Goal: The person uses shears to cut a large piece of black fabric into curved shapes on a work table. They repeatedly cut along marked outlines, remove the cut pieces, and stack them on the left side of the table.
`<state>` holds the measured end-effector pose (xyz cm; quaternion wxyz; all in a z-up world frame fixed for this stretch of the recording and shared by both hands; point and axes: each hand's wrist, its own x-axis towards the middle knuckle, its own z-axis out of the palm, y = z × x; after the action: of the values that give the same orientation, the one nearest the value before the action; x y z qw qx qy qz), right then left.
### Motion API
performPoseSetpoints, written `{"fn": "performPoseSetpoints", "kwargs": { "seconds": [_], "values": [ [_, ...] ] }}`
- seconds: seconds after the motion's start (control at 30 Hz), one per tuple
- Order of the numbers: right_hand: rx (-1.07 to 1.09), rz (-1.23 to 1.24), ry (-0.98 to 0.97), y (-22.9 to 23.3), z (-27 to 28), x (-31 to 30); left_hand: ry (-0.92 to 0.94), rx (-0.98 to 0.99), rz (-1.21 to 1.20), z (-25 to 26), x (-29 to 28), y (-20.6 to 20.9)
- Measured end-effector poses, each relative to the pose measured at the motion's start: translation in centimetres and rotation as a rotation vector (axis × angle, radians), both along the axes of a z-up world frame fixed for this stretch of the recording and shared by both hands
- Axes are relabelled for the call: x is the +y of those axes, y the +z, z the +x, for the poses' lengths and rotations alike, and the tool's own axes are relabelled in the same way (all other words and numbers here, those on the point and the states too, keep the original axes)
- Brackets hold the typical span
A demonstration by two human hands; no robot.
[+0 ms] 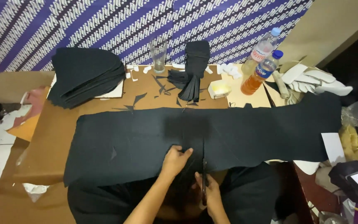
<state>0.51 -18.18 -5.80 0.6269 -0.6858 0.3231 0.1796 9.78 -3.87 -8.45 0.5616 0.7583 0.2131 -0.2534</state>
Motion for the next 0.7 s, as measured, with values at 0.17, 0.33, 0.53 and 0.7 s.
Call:
{"fn": "performPoseSetpoints", "kwargs": {
  "seconds": [0.17,0.33,0.53,0.7],
  "values": [
    [0.051,0.057,-0.047,1.5,-0.6,-0.6,-0.115,-0.346,0.461,1.0,-2.0,-3.3],
    [0.003,-0.094,-0.054,2.4,-2.1,-2.2,0.145,-0.549,0.355,1.0,4.3,3.7],
    [0.069,-0.066,-0.09,0.9,-2.8,-3.0,-0.017,-0.177,0.114,2.6,14.2,-1.4],
    [0.22,-0.051,-0.075,-0.3,-2.3,-2.6,0.647,-0.009,-0.4,-1.3,12.7,3.7]
  ]
}}
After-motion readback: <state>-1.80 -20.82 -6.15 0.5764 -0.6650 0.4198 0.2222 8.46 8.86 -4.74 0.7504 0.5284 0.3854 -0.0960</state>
